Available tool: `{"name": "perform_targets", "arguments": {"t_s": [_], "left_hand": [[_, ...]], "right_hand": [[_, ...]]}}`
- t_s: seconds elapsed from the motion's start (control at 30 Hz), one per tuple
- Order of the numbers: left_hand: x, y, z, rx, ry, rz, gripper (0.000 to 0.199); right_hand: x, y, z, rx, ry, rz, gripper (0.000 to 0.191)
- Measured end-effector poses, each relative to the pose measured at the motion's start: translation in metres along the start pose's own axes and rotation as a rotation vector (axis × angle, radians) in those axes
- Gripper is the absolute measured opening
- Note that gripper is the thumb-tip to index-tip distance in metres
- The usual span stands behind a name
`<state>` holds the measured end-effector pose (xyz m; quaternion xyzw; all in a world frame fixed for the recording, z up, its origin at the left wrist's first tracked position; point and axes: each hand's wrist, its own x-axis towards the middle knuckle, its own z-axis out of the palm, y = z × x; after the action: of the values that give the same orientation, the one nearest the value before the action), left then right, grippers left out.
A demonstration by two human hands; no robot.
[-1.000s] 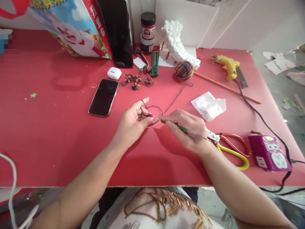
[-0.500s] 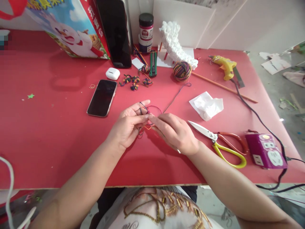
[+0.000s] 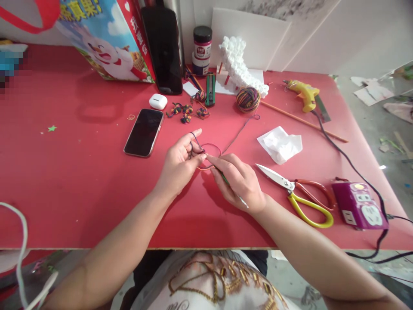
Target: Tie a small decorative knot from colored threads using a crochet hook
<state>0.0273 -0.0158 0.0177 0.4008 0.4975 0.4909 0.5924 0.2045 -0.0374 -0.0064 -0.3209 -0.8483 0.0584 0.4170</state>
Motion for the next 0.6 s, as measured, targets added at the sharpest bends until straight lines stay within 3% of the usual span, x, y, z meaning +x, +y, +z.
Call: {"name": "perform_targets", "arguments": {"t_s": [0.13, 0.27, 0.47, 0.6], "left_hand": [[0.002, 0.0, -0.004, 0.076, -0.026, 0.016, 0.061], [0.004, -0.007, -0.009, 0.175, -0.104, 0.023, 0.066], [0.001, -0.013, -0.014, 0.426, -0.247, 0.116, 0.059], [-0.002, -0.005, -0.014, 0.434, -0.325, 0.119, 0.053]], "right_hand": [[0.003, 0.0, -0.008, 0.199, 0.041, 0.1, 0.029], [0.009, 0.008, -0.021, 0.357, 0.005, 0.226, 0.022], [0.018, 0.021, -0.038, 0.612, -0.104, 0.554, 0.018], [0.018, 0.026, -0.042, 0.82, -0.088, 0.803, 0.017]]}}
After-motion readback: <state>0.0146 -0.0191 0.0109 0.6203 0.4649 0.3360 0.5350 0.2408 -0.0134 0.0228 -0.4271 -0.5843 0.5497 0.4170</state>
